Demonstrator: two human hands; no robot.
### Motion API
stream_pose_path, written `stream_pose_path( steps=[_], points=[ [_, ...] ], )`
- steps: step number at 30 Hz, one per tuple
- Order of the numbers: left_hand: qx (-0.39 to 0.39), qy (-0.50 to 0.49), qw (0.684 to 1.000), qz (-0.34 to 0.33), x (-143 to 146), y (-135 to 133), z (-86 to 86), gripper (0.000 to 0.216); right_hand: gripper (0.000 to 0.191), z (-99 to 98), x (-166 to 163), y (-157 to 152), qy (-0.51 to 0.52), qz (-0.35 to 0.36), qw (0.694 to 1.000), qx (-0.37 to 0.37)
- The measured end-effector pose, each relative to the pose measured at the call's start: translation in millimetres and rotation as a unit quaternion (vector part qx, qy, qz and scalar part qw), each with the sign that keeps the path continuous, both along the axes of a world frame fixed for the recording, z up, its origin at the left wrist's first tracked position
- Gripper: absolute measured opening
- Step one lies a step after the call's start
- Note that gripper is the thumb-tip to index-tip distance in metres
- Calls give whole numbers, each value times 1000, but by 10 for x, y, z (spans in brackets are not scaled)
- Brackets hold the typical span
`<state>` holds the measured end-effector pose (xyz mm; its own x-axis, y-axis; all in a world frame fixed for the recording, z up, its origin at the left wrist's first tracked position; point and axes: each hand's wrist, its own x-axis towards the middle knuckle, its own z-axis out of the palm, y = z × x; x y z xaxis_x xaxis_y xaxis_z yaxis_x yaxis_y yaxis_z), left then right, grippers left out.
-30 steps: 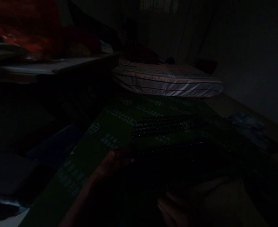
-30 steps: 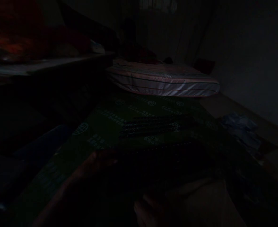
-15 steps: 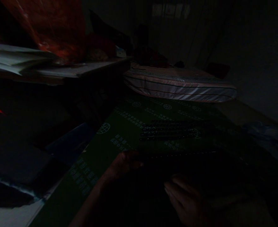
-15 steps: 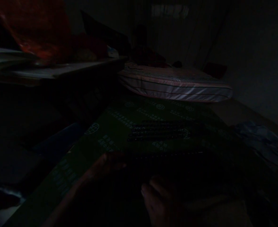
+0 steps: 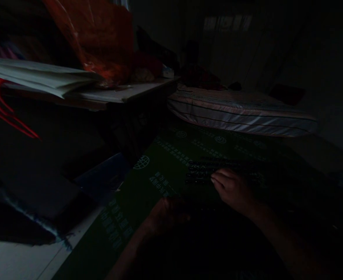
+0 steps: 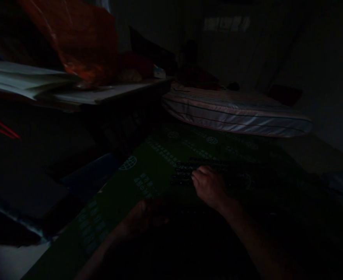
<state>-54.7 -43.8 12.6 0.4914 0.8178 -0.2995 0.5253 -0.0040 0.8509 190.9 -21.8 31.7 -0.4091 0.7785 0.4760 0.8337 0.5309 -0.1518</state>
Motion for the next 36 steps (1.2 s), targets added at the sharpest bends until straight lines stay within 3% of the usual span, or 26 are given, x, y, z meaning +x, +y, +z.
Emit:
stream_pose_path(
  steps=[5,13,20,27,32,36],
  points=[
    [0,24,1000,-8,-33,18,-104,36,20,35,-65,752,-98,-113,978,-144],
    [17,1,1000,-23,-51,6,-65,31,19,-72,-196,1461,-140,-155,951,-226],
    [12,16,1000,-5,-56,-16,-35,27,18,-88,-307,1631,-164,-178,923,-298],
    [-13,-1,1000,0,-45,-37,-56,28,12,-129,-347,1669,-165,-183,916,-316],
    [-12,-14,1000,-10,-45,-12,-115,28,8,-175,-319,1711,-134,-152,935,-292],
    [10,-14,1000,-12,-66,5,-157,30,13,-117,-295,1644,-80,-63,966,-236]
  ],
)
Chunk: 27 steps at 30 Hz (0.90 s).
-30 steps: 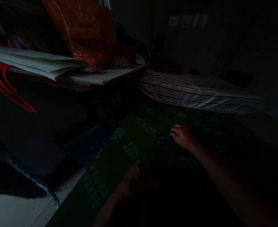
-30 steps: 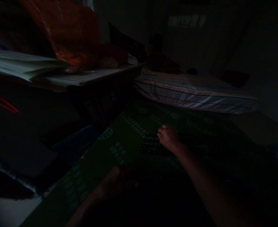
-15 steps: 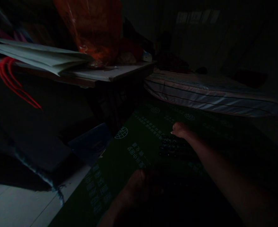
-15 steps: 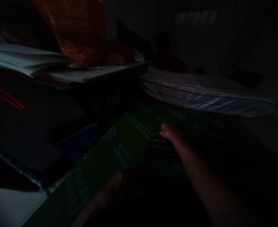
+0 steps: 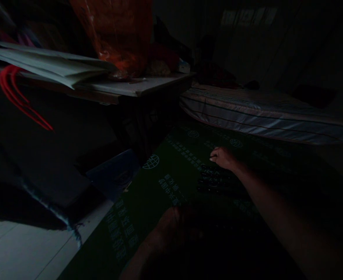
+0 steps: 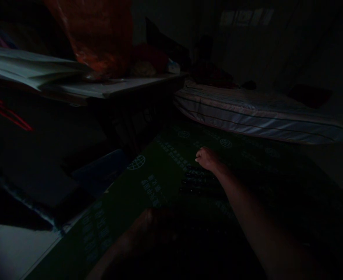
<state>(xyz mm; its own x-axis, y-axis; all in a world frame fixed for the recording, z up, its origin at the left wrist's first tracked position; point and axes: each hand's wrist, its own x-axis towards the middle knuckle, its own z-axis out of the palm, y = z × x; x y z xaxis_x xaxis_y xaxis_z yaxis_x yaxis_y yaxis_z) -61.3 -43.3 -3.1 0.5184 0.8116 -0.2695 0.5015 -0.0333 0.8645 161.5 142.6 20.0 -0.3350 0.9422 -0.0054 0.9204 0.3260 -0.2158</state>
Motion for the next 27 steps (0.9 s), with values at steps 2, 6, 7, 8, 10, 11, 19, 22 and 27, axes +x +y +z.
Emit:
stream_pose_path(
  steps=[2,6,7,8,10,11,19,22,27],
  points=[
    [7,4,1000,2,-5,4,-21,31,15,36,18,-129,36,44,998,24],
    [-10,-21,1000,-3,4,4,-23,33,14,41,86,-627,201,166,959,107],
    [-16,-38,999,-6,6,3,-10,33,14,32,104,-787,239,193,944,124],
    [-22,-59,998,-4,8,3,8,32,14,23,119,-953,269,208,930,138],
    [-33,-80,996,18,9,3,55,32,13,13,134,-1273,298,205,920,152],
    [-44,-90,994,35,9,2,80,32,13,13,135,-1419,302,203,918,155],
    [-127,-229,957,123,92,-85,146,43,13,44,11,-2076,329,164,910,192],
    [-158,-291,938,102,154,-138,119,42,16,37,-59,-2179,332,164,907,200],
    [-173,-329,926,65,205,-173,83,33,18,32,-110,-2272,318,163,909,213]
  ],
)
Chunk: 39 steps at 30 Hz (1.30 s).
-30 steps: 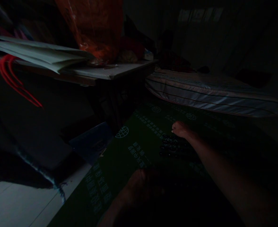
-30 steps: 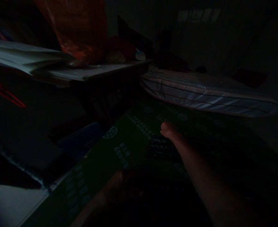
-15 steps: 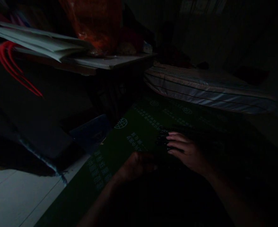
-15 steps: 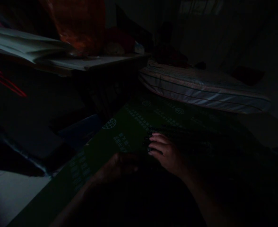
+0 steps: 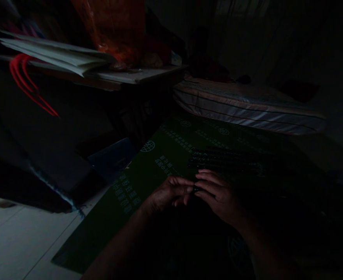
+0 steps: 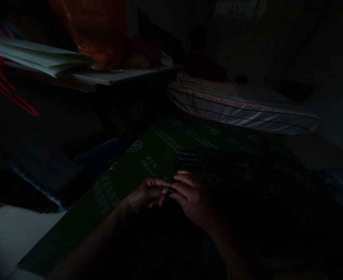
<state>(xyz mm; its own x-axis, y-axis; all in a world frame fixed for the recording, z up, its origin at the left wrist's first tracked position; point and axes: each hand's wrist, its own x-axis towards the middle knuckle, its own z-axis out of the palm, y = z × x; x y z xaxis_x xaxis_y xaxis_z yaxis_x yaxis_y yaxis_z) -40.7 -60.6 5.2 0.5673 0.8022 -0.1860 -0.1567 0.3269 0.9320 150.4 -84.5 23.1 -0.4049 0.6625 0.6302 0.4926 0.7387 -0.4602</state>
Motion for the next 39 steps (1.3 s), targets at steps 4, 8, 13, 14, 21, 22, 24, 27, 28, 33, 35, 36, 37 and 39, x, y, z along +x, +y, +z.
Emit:
stream_pose_path(
  steps=[4,8,13,14,21,22,24,27,28,33,35,36,37,39],
  points=[
    [-7,-20,1000,-5,17,-8,-4,32,18,0,4,-38,-8,-4,1000,6],
    [-8,-33,999,-12,39,-23,20,30,18,-8,7,-66,-17,0,1000,3],
    [-9,-32,999,-5,50,-38,26,32,19,-23,-4,-90,-2,-18,1000,-1],
    [-13,-31,999,-1,52,-41,24,33,19,-26,-7,-93,4,-21,1000,0],
    [-21,-58,998,14,65,-46,7,29,16,-26,-17,-101,11,-18,1000,6],
    [-22,-60,998,13,64,-45,4,29,17,-22,-17,-103,11,-17,1000,6],
    [-21,-61,998,7,61,-42,-2,28,16,-11,-18,-109,14,-15,1000,13],
    [-21,-66,998,1,56,-40,-15,28,15,3,-22,-115,20,-14,999,21],
    [-21,-68,997,2,56,-41,-19,29,14,5,-22,-117,20,-14,999,20],
    [-26,-74,997,9,62,-49,-8,28,16,5,-15,-118,8,-6,1000,7],
    [-23,-70,997,6,61,-51,9,28,16,3,-9,-118,4,-1,1000,7],
    [-22,-67,998,3,60,-51,15,28,16,3,-6,-118,3,1,1000,8],
    [-21,-66,998,0,59,-50,18,28,16,2,-5,-118,3,3,1000,7],
    [-21,-67,998,-5,56,-44,11,27,16,0,-4,-120,7,2,1000,6]
  ],
)
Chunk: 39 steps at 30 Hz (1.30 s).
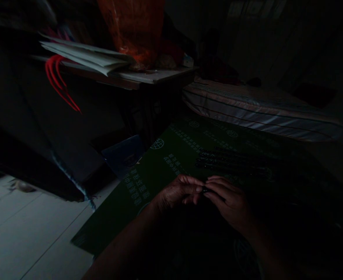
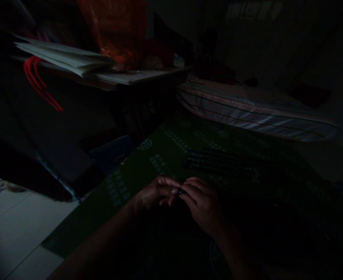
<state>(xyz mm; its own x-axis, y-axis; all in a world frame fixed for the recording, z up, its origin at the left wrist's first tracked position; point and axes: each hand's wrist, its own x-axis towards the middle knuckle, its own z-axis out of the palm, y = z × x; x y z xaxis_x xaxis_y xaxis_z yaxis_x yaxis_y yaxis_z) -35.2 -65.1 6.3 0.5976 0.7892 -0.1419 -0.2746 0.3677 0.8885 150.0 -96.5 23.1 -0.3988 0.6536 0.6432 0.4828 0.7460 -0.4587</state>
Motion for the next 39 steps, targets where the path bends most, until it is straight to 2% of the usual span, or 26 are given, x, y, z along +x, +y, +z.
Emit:
stream_pose_path(
  steps=[7,16,24,39],
  points=[
    [-7,-17,1000,-1,7,27,-96,29,13,5,-9,-21,1,-11,1000,-2],
    [-13,-18,1000,-16,17,3,-31,28,11,-1,-36,-59,2,-20,1000,-1],
    [-17,-22,1000,-13,4,6,-67,27,12,35,-49,-71,-1,-20,1000,1],
    [-17,-2,1000,-23,-27,34,-86,25,19,-105,-42,-79,-1,-27,999,-24]
  ],
)
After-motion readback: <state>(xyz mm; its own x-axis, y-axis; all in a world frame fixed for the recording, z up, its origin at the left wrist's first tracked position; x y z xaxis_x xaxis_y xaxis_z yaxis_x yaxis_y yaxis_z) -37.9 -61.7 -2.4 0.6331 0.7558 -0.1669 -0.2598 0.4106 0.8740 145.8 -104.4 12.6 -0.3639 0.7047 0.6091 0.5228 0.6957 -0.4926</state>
